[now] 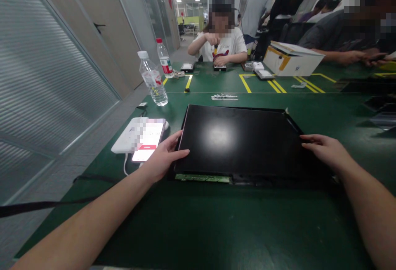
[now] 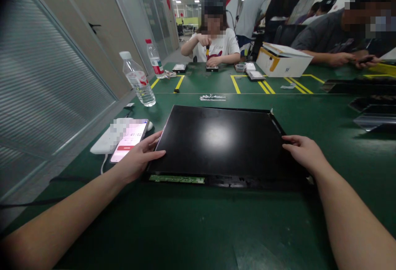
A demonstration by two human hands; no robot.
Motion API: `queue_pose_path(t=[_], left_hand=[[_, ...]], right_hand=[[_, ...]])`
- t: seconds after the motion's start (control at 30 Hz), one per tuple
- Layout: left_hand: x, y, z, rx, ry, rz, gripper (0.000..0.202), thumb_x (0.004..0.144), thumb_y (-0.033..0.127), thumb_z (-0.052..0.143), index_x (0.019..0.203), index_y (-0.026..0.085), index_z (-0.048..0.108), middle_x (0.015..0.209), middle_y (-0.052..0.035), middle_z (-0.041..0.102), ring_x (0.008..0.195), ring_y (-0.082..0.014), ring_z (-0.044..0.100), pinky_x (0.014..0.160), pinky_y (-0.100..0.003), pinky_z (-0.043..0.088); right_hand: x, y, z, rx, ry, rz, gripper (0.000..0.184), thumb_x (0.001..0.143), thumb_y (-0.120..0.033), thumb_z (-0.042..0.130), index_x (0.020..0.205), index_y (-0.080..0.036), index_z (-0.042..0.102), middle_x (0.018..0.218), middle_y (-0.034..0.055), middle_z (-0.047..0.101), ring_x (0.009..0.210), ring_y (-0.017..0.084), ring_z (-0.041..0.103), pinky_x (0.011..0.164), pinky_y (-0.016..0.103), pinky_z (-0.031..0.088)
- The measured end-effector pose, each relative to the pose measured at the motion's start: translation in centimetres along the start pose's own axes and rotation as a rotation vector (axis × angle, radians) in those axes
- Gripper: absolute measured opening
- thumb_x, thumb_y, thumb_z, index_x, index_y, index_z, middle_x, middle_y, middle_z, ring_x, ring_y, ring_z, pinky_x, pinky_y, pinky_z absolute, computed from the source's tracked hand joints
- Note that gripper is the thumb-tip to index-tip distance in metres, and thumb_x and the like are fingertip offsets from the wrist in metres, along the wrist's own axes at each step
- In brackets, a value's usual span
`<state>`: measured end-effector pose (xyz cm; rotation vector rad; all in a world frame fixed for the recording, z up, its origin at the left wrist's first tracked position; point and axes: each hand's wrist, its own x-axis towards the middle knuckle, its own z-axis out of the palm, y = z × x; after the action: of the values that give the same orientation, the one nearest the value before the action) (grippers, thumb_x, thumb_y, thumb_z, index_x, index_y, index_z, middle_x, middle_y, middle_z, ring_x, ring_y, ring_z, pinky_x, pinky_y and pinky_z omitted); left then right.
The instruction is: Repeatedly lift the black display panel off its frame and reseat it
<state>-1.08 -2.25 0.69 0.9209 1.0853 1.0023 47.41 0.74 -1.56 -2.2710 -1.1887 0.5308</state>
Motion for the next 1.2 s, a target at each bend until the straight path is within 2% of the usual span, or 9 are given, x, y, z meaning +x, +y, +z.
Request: queue_pose_path(t=[0.17, 0.33, 0.47, 0.63, 0.8, 1.0, 1.13, 1.2], left_hand=[[-0.2, 0.1, -0.3, 0.08, -0.039, 0.054, 0.089, 0.07, 0.026, 0.096, 0.152, 0.026, 0.063, 0.146, -0.0127, 0.07, 0.142, -0.0413, 0.06, 0.116, -0.052, 0.053], [-0.3, 0.5, -0.6, 0.14, -0.03, 0.082, 0.086, 0.07, 0.03, 0.096, 0.15, 0.025, 0.064, 0.155, -0.0121, 0.064, 0.147, -0.0413, 0.054, 0.119, -0.051, 0.05], [-0.4, 0.4, -0.6, 0.166, -0.025, 0.087, 0.082, 0.074, 0.032, 0.094, 0.15, 0.025, 0.064, 0.156, -0.0119, 0.064, 0.146, -0.0406, 0.055, 0.119, -0.052, 0.05], [-0.5, 0.2, -0.2, 0.126, 0.007, 0.107, 0.085, 0.073, 0.028, 0.095, 0.152, 0.023, 0.062, 0.154, -0.0145, 0.064, 0.144, -0.0416, 0.057, 0.116, -0.051, 0.053], [-0.8, 0.5, 0.2, 0.075, -0.089, 0.213, 0.076, 0.078, 0.028, 0.092, 0.149, 0.024, 0.065, 0.154, -0.0123, 0.065, 0.147, -0.0411, 0.054, 0.119, -0.048, 0.051], [-0.8, 0.4, 0.4, 0.001, -0.152, 0.21, 0.082, 0.081, 0.026, 0.09, 0.156, 0.024, 0.058, 0.148, -0.0125, 0.07, 0.146, -0.0401, 0.056, 0.119, -0.05, 0.051], [-0.8, 0.2, 0.4, -0.007, -0.148, 0.249, 0.085, 0.08, 0.026, 0.091, 0.158, 0.025, 0.056, 0.152, -0.0115, 0.066, 0.149, -0.0395, 0.053, 0.121, -0.047, 0.049], [-0.8, 0.1, 0.3, -0.005, -0.146, 0.269, 0.089, 0.08, 0.025, 0.091, 0.161, 0.027, 0.053, 0.156, -0.011, 0.064, 0.15, -0.0391, 0.052, 0.121, -0.047, 0.048]], right_hand=[[-0.2, -0.3, -0.1, 0.003, -0.022, 0.016, 0.037, 0.071, -0.025, 0.065, 0.104, -0.018, 0.081, 0.079, 0.0064, 0.074, 0.072, 0.023, 0.065, 0.071, 0.034, 0.048], [0.2, 0.2, 0.1, -0.004, 0.005, -0.057, 0.036, 0.068, -0.029, 0.066, 0.099, -0.02, 0.082, 0.082, 0.0065, 0.076, 0.073, 0.024, 0.066, 0.07, 0.035, 0.049], [0.7, 0.6, 0.2, -0.066, 0.024, -0.124, 0.039, 0.069, -0.032, 0.065, 0.1, -0.02, 0.083, 0.08, 0.0056, 0.074, 0.073, 0.024, 0.066, 0.072, 0.036, 0.049], [1.1, 0.9, 0.1, -0.121, -0.027, -0.121, 0.043, 0.071, -0.035, 0.067, 0.108, -0.019, 0.083, 0.074, 0.0044, 0.071, 0.072, 0.026, 0.067, 0.07, 0.038, 0.049], [1.2, 1.0, 0.1, -0.126, -0.015, -0.154, 0.039, 0.07, -0.037, 0.068, 0.103, -0.021, 0.082, 0.07, 0.0032, 0.07, 0.067, 0.026, 0.066, 0.067, 0.039, 0.049], [0.8, 0.6, 0.2, -0.063, -0.034, -0.072, 0.044, 0.07, -0.037, 0.067, 0.108, -0.02, 0.079, 0.088, 0.0076, 0.075, 0.08, 0.028, 0.07, 0.076, 0.04, 0.052], [0.7, 0.8, 0.4, 0.023, 0.018, -0.095, 0.056, 0.073, -0.043, 0.065, 0.123, -0.02, 0.075, 0.093, 0.0073, 0.074, 0.083, 0.026, 0.069, 0.077, 0.038, 0.052], [0.8, 1.2, 0.4, 0.035, 0.033, -0.087, 0.055, 0.076, -0.046, 0.063, 0.123, -0.021, 0.076, 0.098, 0.009, 0.076, 0.091, 0.029, 0.071, 0.084, 0.04, 0.054]])
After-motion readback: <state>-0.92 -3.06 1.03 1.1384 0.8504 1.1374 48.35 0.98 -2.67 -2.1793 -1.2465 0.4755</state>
